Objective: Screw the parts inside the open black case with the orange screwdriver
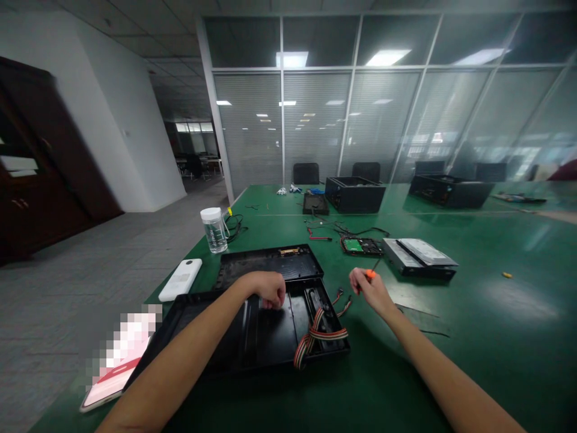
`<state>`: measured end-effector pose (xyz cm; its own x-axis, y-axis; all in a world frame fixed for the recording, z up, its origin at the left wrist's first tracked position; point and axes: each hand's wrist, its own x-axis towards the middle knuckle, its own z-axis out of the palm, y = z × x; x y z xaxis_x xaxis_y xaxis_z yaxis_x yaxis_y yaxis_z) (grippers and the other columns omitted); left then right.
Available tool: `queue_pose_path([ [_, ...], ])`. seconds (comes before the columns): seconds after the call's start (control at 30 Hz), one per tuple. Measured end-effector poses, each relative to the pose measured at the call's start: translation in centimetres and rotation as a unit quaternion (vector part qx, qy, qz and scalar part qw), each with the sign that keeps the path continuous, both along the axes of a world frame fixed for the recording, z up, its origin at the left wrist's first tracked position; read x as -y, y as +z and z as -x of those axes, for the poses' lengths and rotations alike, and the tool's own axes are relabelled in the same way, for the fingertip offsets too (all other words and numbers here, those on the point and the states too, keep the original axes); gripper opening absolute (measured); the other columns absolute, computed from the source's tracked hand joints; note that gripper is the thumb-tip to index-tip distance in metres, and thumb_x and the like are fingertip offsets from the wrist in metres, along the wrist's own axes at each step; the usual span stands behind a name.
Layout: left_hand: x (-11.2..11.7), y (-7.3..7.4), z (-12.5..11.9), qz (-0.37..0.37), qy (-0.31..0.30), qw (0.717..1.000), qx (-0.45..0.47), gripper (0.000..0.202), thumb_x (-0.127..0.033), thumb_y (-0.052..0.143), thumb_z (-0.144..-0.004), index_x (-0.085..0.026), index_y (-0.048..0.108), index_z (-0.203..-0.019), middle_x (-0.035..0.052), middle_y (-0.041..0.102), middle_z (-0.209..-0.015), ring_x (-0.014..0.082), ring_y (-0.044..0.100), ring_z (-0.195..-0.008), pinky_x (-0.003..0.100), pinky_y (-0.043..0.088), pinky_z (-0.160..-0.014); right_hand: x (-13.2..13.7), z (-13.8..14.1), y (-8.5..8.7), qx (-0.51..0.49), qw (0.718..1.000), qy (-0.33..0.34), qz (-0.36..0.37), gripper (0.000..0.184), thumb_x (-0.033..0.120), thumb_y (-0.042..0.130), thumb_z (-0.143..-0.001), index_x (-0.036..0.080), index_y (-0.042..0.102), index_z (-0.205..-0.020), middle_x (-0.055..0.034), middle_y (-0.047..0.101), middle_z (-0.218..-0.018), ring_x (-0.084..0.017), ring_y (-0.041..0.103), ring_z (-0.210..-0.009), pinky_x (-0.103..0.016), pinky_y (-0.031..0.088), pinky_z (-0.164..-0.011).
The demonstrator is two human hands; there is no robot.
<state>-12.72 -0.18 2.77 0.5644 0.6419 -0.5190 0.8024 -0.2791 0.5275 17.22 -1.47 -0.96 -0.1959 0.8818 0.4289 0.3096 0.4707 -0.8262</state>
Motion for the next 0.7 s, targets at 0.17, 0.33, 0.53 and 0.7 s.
queue_pose_path([
  [0.17, -0.4, 0.6, 0.5, -0.064, 0.016, 0.996, -0.053, 0.027, -0.039, 0.067, -0.067, -0.014, 0.060, -0.061, -0.0009, 0.058, -0.051, 0.0105, 0.050, -0.043, 0.022, 0.041, -0.046, 4.8, 2.1, 3.4, 0.264, 0.951, 0.117, -0.114, 0.027, 0.035, 0.041, -0.087, 0.019, 0.057, -0.073, -0.0030, 0.061, -0.072, -0.015, 0.057, -0.069, -0.027, 0.044, -0.065],
  [0.33, -2.3, 1.3, 1.6, -0.302, 0.036, 0.953, 0.005, 0.037, -0.049, 0.046, -0.083, -0.015, 0.061, -0.079, 0.0034, 0.064, -0.073, 0.0122, 0.055, -0.061, 0.021, 0.038, -0.056, 12.4, 2.8, 2.2, 0.427, 0.880, 0.131, -0.160, 0.027, 0.019, 0.056, -0.072, 0.019, 0.059, -0.099, -0.0085, 0.061, -0.104, -0.019, 0.062, -0.077, -0.030, 0.048, -0.067],
  [0.53, -4.0, -2.4, 2.1, -0.249, -0.055, 0.963, -0.084, 0.028, -0.045, 0.059, -0.076, -0.018, 0.060, -0.085, 0.0023, 0.063, -0.081, 0.0155, 0.057, -0.071, 0.020, 0.037, -0.057, 16.5, -0.5, -2.6, 0.466, 0.872, 0.039, -0.144, 0.059, 0.007, 0.053, -0.059, 0.023, 0.047, -0.115, -0.0086, 0.057, -0.112, -0.023, 0.063, -0.080, -0.033, 0.051, -0.064],
  [0.7, -3.6, -1.0, 1.9, -0.363, -0.124, 0.921, -0.073, 0.014, -0.032, 0.061, -0.077, -0.020, 0.059, -0.082, 0.0024, 0.063, -0.082, 0.0176, 0.058, -0.080, 0.022, 0.039, -0.067, 16.9, -2.2, -3.5, 0.461, 0.876, 0.022, -0.141, 0.054, 0.005, 0.051, -0.060, 0.025, 0.047, -0.110, -0.0075, 0.058, -0.109, -0.024, 0.062, -0.086, -0.033, 0.050, -0.065],
])
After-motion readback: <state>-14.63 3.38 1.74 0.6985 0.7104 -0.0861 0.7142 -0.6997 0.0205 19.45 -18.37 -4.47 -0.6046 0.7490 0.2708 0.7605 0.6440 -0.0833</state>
